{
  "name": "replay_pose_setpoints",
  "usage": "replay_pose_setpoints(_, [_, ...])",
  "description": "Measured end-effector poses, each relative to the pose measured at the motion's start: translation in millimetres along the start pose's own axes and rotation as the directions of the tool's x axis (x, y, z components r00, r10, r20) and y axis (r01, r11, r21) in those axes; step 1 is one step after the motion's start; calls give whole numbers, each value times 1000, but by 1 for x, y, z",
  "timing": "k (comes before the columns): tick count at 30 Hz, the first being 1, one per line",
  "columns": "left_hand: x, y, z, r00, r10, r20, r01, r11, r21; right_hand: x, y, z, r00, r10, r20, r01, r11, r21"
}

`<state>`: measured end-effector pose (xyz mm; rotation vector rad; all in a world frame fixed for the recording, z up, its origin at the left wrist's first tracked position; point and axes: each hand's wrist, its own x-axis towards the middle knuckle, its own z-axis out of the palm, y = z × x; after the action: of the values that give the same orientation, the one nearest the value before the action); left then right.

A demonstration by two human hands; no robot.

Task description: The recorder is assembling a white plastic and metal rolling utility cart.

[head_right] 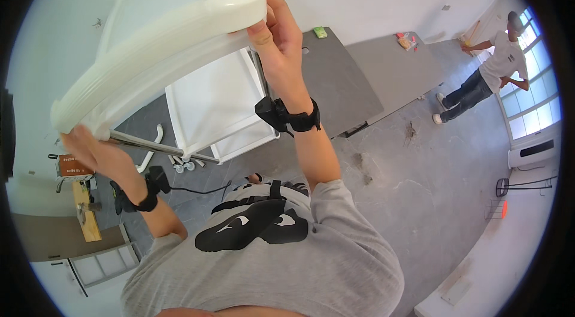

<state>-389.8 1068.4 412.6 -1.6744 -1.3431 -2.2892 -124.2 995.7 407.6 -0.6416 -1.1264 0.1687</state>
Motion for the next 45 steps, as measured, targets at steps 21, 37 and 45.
replay_pose_setpoints(21, [-42,105,84,615,602,510,-563,787,-251,1,17,-8,983,72,167,-81,996,46])
replay_pose_setpoints(37, [-48,103,90,703,625,339,-546,780,-307,-5,16,5,999,-34,28,32,998,58])
replay_pose_setpoints(45, [-47,96,94,700,676,230,-608,733,-304,-7,5,11,999,-46,29,50,983,-176])
